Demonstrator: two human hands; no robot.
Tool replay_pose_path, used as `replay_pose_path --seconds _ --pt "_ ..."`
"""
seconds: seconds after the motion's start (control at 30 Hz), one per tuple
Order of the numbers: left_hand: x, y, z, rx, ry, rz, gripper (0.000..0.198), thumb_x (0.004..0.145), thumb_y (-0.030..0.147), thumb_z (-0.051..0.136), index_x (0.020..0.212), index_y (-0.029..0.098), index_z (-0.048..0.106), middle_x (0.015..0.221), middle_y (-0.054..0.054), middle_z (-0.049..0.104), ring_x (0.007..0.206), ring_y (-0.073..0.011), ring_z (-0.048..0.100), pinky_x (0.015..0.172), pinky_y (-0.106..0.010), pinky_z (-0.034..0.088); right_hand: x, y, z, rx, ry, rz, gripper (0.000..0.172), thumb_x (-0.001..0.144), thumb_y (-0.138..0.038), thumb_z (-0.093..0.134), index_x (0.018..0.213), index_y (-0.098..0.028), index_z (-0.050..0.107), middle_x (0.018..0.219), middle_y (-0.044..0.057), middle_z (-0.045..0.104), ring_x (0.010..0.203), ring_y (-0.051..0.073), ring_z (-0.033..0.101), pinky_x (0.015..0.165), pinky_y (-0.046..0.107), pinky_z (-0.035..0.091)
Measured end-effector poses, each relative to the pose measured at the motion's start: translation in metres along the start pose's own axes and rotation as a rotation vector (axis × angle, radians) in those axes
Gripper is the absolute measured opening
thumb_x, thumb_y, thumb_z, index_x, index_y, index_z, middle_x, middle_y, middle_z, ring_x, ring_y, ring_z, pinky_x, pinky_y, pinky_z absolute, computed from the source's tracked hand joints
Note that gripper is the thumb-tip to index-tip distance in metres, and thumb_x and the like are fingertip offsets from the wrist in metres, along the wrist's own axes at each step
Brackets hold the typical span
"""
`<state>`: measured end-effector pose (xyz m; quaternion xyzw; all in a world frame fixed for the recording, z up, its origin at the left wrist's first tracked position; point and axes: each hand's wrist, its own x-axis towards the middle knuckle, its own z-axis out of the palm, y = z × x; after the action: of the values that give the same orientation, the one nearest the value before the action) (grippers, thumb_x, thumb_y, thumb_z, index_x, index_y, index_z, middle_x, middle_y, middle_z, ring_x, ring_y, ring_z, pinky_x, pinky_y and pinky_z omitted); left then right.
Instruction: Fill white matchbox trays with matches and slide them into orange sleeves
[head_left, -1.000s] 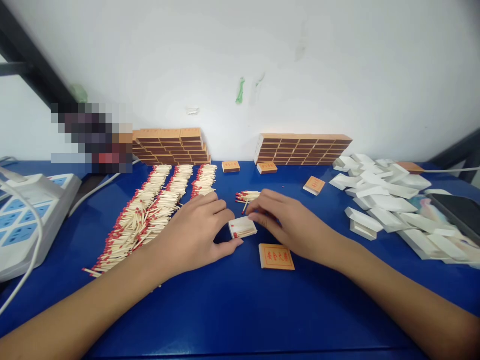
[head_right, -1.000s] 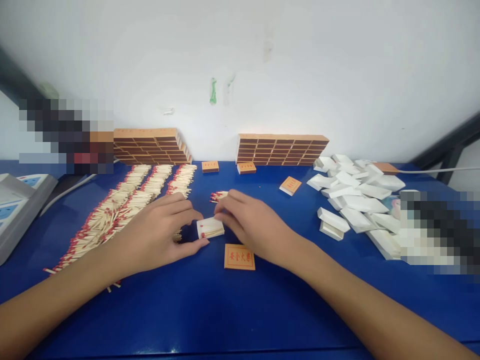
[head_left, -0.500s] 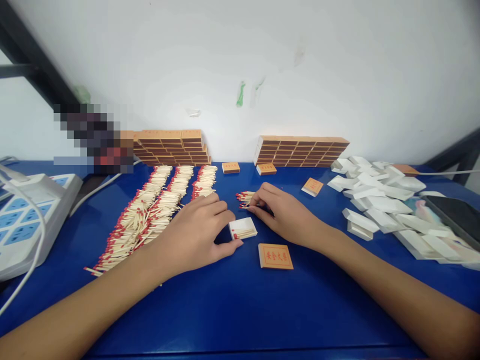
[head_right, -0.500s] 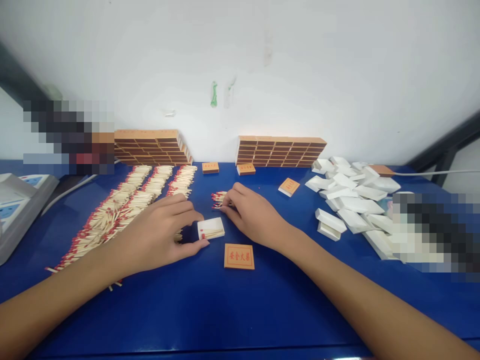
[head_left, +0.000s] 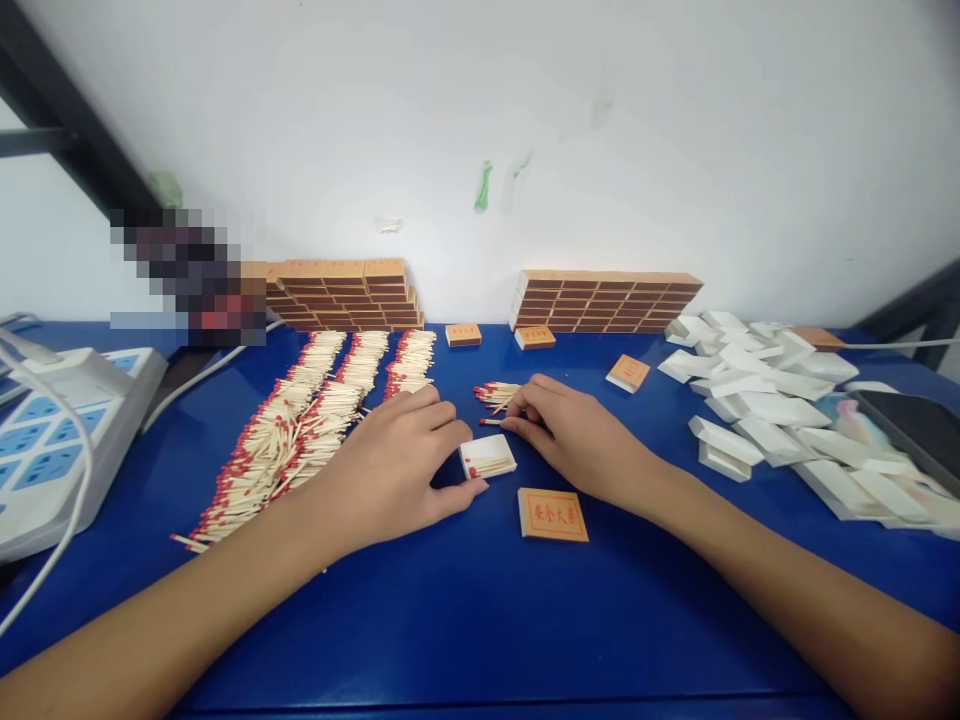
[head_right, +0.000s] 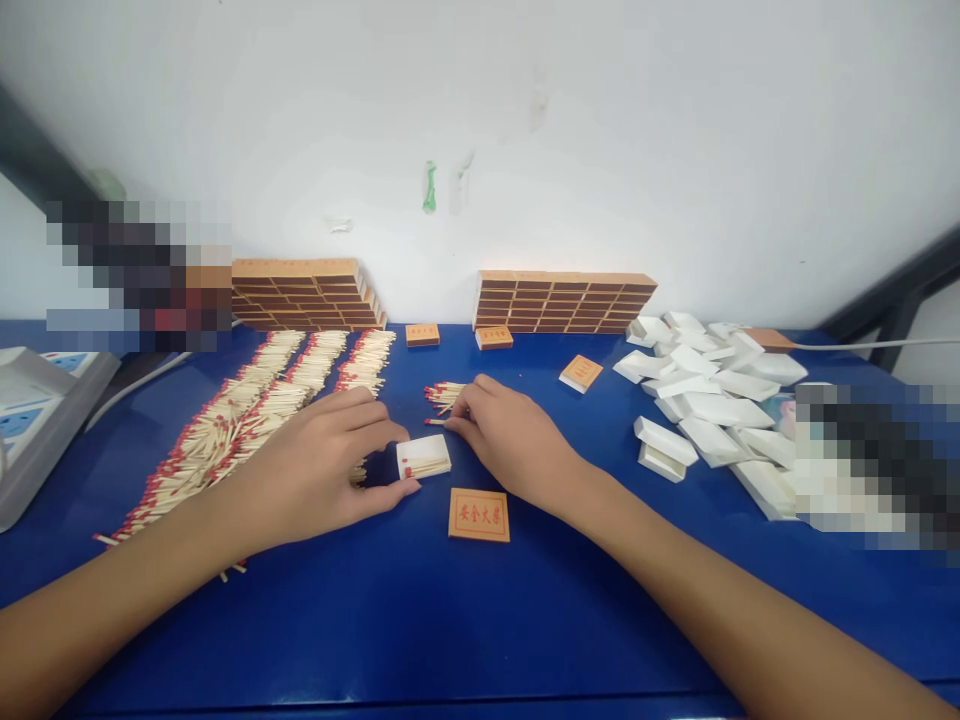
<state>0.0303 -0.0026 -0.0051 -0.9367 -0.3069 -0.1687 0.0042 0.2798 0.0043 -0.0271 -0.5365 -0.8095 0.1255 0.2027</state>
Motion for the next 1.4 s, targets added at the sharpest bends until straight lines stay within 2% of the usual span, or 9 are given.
replay_pose_path --seconds 0.13,0.27,0.43,0.77,1.03,1.17,1.27,1.33,1.4 --pt "0.000 0.000 0.000 0.000 -0.011 -0.018 0.027 0.096 0.044 0.073 0.100 0.018 0.075 0.085 -0.004 0.068 0.091 -0.0252 0.064 0.085 -0.043 0.053 -0.003 0.000 -0.004 0.052 0.000 -0.038 0.011 0.104 -0.022 0.061 0.094 -0.021 0.065 0.093 0.003 0.063 0.079 0.018 0.062 0.071 0.032 0.045" --pt "0.000 0.000 0.000 -0.004 -0.022 -0.023 0.026 0.095 0.043 0.073 0.098 0.017 0.075 0.085 -0.004 0.068 0.091 -0.0252 0.064 0.085 -0.043 0.053 -0.006 0.001 -0.005 0.041 -0.017 -0.050 0.003 0.102 -0.025 0.065 0.102 -0.022 0.065 0.097 0.003 0.063 0.081 0.019 0.062 0.070 0.032 0.045" --pt "0.000 -0.001 0.000 -0.006 -0.025 -0.021 0.026 0.096 0.044 0.072 0.099 0.018 0.075 0.086 -0.004 0.068 0.091 -0.0254 0.064 0.086 -0.042 0.052 -0.006 0.006 -0.004 0.040 -0.056 -0.074 0.010 0.104 -0.026 0.062 0.113 -0.022 0.064 0.100 0.004 0.062 0.081 0.019 0.061 0.069 0.032 0.045" --pt "0.000 0.000 -0.001 0.007 -0.022 -0.021 0.027 0.096 0.044 0.072 0.099 0.017 0.075 0.085 -0.004 0.068 0.090 -0.0248 0.064 0.088 -0.043 0.053 -0.006 0.008 -0.004 0.056 -0.042 -0.063 0.008 0.103 -0.027 0.063 0.110 -0.023 0.065 0.097 0.002 0.060 0.078 0.017 0.058 0.069 0.031 0.043" --pt "0.001 0.000 -0.001 0.003 -0.023 -0.024 0.027 0.096 0.045 0.072 0.101 0.018 0.074 0.086 -0.005 0.069 0.091 -0.0251 0.064 0.087 -0.042 0.053 -0.005 0.010 -0.010 0.069 -0.045 -0.100 0.014 0.105 -0.027 0.057 0.093 -0.022 0.061 0.094 0.004 0.061 0.078 0.018 0.058 0.068 0.031 0.044" --pt "0.002 0.000 -0.001 0.009 -0.021 -0.028 0.027 0.096 0.044 0.072 0.101 0.018 0.075 0.088 -0.005 0.070 0.093 -0.0262 0.065 0.086 -0.043 0.053 -0.010 -0.002 -0.014 0.109 0.001 -0.107 0.011 0.105 -0.028 0.058 0.096 -0.023 0.062 0.093 0.003 0.062 0.077 0.018 0.058 0.069 0.031 0.044" --pt "0.002 0.000 -0.001 0.008 -0.024 -0.037 0.027 0.095 0.044 0.073 0.101 0.018 0.074 0.088 -0.005 0.070 0.093 -0.0268 0.065 0.084 -0.043 0.053 -0.013 -0.009 -0.014 0.131 -0.061 -0.143 0.009 0.105 -0.027 0.060 0.098 -0.023 0.064 0.095 0.003 0.061 0.079 0.017 0.058 0.070 0.030 0.045" --pt "0.002 0.000 0.000 0.003 -0.027 -0.041 0.026 0.095 0.044 0.073 0.100 0.018 0.074 0.088 -0.005 0.070 0.093 -0.0268 0.065 0.085 -0.043 0.053 -0.012 -0.006 -0.014 0.141 -0.065 -0.155 0.010 0.106 -0.028 0.058 0.101 -0.023 0.066 0.096 0.003 0.061 0.079 0.017 0.058 0.070 0.031 0.045" --pt "0.002 0.000 0.000 0.000 -0.026 -0.041 0.026 0.095 0.043 0.073 0.100 0.018 0.074 0.087 -0.005 0.069 0.093 -0.0264 0.065 0.086 -0.043 0.053 -0.009 0.003 -0.015 0.131 0.000 -0.149 0.013 0.106 -0.030 0.057 0.109 -0.023 0.067 0.097 0.004 0.061 0.078 0.017 0.057 0.071 0.031 0.045"
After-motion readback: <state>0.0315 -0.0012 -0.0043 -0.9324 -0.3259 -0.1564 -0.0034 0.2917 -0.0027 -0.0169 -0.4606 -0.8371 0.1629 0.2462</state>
